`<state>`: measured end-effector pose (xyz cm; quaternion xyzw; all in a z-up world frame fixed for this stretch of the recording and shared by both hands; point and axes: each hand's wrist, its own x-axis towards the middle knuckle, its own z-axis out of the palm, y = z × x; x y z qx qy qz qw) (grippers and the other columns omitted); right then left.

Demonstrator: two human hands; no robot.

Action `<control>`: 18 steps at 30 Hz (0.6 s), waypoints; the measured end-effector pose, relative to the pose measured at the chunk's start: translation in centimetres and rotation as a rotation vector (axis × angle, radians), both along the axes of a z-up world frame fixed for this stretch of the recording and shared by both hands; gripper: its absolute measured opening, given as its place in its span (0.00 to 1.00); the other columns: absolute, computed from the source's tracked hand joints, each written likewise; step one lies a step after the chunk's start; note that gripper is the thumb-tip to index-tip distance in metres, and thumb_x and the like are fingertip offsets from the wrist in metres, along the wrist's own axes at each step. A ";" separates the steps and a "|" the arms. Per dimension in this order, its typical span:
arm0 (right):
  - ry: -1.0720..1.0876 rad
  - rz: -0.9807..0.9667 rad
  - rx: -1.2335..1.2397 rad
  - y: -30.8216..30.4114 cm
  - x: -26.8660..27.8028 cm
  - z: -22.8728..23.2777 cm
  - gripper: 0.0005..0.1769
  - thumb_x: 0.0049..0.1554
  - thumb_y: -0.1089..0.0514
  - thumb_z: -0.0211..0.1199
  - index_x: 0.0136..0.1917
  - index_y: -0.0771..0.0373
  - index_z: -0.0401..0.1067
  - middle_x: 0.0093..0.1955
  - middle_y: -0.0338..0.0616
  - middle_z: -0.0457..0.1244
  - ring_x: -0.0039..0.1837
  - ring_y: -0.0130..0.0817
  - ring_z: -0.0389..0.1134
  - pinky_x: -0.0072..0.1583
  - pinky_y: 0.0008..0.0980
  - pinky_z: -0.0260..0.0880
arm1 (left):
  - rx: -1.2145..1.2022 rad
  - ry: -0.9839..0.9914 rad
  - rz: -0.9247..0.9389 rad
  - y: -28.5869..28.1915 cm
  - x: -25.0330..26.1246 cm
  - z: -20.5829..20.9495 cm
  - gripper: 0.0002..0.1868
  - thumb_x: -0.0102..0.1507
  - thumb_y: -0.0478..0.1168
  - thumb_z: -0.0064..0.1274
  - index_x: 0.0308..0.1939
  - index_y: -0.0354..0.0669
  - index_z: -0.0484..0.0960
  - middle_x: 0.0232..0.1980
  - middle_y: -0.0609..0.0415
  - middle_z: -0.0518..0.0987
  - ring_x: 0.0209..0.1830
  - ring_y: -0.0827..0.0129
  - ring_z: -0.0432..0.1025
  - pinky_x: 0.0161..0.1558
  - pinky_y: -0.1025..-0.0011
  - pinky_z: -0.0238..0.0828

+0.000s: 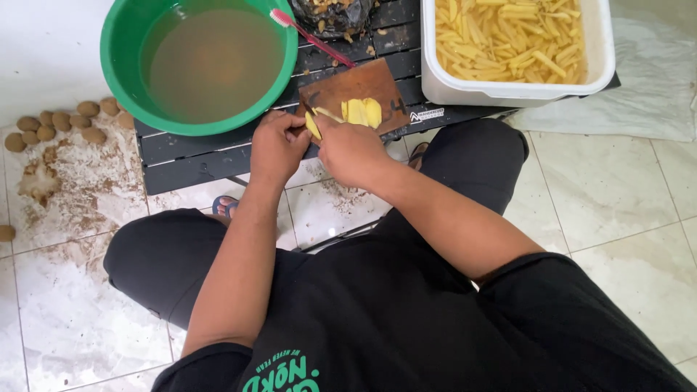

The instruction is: Peeling whole potatoes with a knife, slicing them into thin strips for fries on a wooden board, and washing them in a bowl of water.

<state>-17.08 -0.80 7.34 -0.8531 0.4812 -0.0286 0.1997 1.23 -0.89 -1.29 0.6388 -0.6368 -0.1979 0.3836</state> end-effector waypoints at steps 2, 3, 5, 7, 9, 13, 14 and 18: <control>-0.013 -0.003 -0.016 -0.1 0.4 -0.5 0.18 0.61 0.50 0.51 0.60 0.59 0.64 0.43 0.51 0.70 0.49 0.58 0.74 0.51 0.57 0.73 | 0.008 0.016 -0.001 0.0 -0.1 0.1 0.12 0.56 0.34 0.67 0.44 0.41 0.88 0.42 0.48 0.79 0.30 0.61 0.78 0.33 0.67 0.75; -0.030 -0.006 -0.038 -0.1 0.6 -0.7 0.18 0.60 0.51 0.53 0.60 0.60 0.64 0.42 0.50 0.70 0.48 0.57 0.75 0.50 0.57 0.73 | 0.010 0.028 -0.002 -0.1 -0.1 0.1 0.12 0.56 0.34 0.67 0.44 0.41 0.88 0.41 0.48 0.78 0.30 0.62 0.78 0.32 0.67 0.75; -0.022 -0.006 -0.078 1.7 0.9 -0.8 0.23 0.60 0.55 0.52 0.66 0.66 0.62 0.39 0.53 0.69 0.46 0.57 0.74 0.47 0.57 0.73 | 0.004 0.031 0.001 0.0 -0.1 -0.1 0.12 0.56 0.34 0.67 0.44 0.41 0.88 0.42 0.48 0.79 0.29 0.62 0.78 0.33 0.67 0.75; -0.015 -0.007 -0.120 3.4 0.6 -1.8 0.28 0.60 0.59 0.52 0.72 0.71 0.59 0.37 0.57 0.69 0.43 0.58 0.74 0.45 0.56 0.73 | -0.006 0.031 0.004 -0.1 -0.2 -0.2 0.12 0.56 0.34 0.68 0.43 0.42 0.89 0.42 0.48 0.79 0.29 0.62 0.78 0.33 0.68 0.76; -0.052 0.044 -0.269 5.2 -0.2 -3.9 0.36 0.60 0.63 0.53 0.78 0.78 0.50 0.26 0.50 0.64 0.31 0.48 0.70 0.36 0.42 0.70 | 0.023 0.046 0.012 -0.3 -0.2 -0.3 0.10 0.56 0.35 0.67 0.42 0.43 0.89 0.42 0.50 0.80 0.29 0.64 0.78 0.32 0.69 0.76; -0.007 0.066 -0.406 8.7 -2.7 -4.9 0.39 0.57 0.65 0.56 0.78 0.75 0.49 0.23 0.45 0.62 0.27 0.41 0.68 0.31 0.38 0.66 | 0.008 0.032 0.009 -0.3 0.0 -0.6 0.11 0.56 0.35 0.68 0.42 0.42 0.89 0.42 0.48 0.80 0.29 0.61 0.78 0.33 0.69 0.76; 0.001 0.077 -0.257 8.7 -3.7 -4.4 0.36 0.60 0.61 0.51 0.79 0.71 0.49 0.25 0.49 0.65 0.30 0.48 0.70 0.34 0.43 0.66 | 0.026 0.016 0.013 -0.4 0.1 -0.9 0.12 0.57 0.36 0.67 0.45 0.44 0.89 0.42 0.51 0.80 0.30 0.65 0.78 0.34 0.71 0.76; -0.179 0.004 0.074 8.5 -7.8 -1.7 0.34 0.64 0.56 0.48 0.82 0.56 0.50 0.32 0.61 0.69 0.39 0.65 0.72 0.43 0.51 0.70 | 0.048 -0.399 0.046 1.9 -0.5 2.1 0.18 0.62 0.51 0.65 0.53 0.54 0.87 0.55 0.57 0.77 0.50 0.55 0.78 0.47 0.59 0.76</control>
